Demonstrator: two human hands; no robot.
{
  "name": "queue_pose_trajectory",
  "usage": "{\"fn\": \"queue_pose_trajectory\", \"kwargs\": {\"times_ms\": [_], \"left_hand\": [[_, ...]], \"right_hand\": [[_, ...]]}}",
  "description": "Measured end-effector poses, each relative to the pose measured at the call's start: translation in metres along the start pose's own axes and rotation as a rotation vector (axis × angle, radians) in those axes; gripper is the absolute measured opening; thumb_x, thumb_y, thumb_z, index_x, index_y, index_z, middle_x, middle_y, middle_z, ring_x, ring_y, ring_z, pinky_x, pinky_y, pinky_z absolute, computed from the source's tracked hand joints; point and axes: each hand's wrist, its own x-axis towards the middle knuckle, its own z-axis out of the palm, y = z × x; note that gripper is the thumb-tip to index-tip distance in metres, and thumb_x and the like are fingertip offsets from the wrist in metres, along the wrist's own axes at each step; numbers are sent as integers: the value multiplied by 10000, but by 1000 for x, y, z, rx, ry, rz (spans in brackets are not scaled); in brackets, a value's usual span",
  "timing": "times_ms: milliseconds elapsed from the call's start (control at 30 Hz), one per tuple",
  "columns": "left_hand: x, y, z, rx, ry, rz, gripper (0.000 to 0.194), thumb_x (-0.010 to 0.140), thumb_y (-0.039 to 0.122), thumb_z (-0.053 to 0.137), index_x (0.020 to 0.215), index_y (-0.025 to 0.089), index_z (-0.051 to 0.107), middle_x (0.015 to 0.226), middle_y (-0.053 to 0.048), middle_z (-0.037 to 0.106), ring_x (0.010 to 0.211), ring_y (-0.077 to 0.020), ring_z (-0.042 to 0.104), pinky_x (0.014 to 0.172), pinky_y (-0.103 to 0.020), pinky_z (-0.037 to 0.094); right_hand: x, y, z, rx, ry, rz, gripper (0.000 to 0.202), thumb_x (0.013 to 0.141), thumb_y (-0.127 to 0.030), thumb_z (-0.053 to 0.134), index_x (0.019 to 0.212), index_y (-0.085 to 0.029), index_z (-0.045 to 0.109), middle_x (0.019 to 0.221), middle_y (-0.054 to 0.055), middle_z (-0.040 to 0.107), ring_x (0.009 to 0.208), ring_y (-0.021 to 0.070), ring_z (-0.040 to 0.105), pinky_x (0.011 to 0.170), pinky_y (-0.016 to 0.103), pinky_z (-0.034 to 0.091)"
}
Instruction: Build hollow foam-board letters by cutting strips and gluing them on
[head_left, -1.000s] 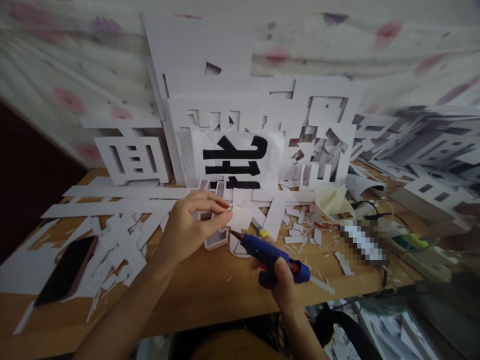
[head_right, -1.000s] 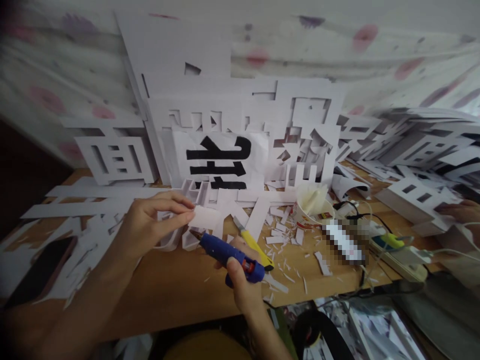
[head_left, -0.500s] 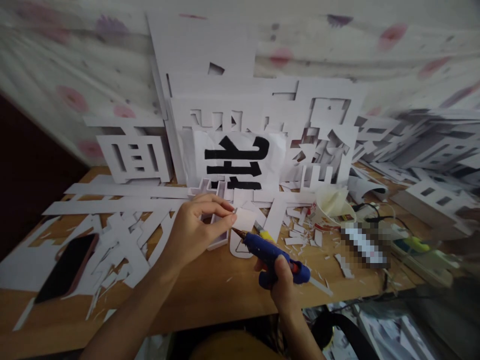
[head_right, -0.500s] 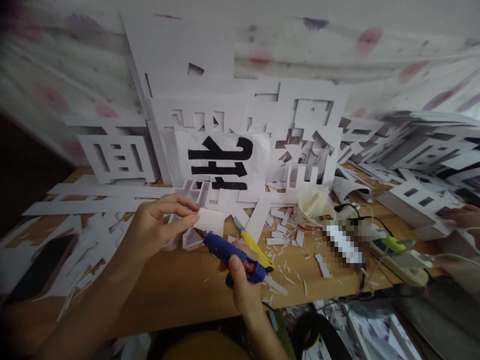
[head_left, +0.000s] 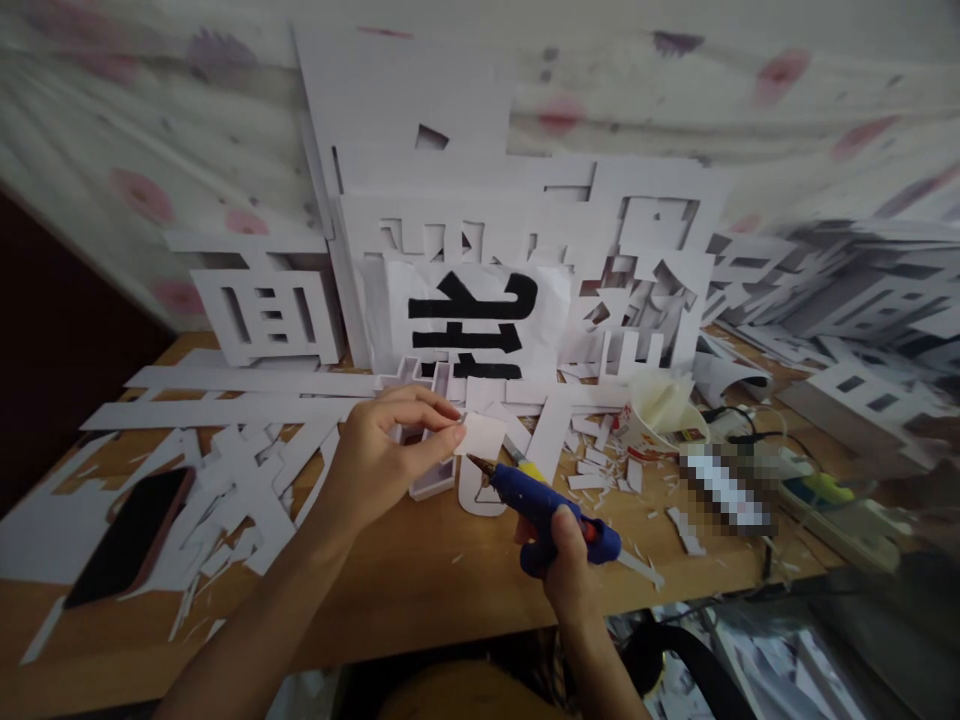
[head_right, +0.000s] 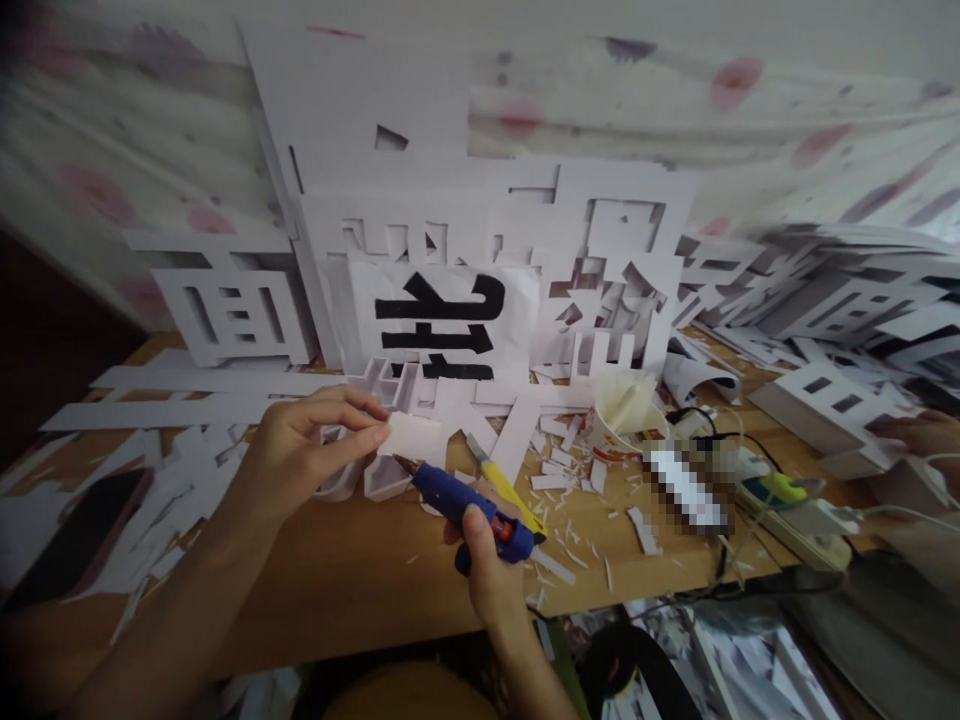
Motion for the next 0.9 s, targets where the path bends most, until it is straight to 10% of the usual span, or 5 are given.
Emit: {"fn": "queue_pose_trajectory", "kwargs": {"times_ms": [900], "left_hand": [[3,-6,-17,-104,41,-29,131,727,260,769,605,295,737,851,25,706,908,-179,639,852,-338,461]], "right_hand": [[-3,11,-2,7,183,113,600,824,-736,522,547,-208,588,476,7,557,419,147,504,423,258,398]]}}
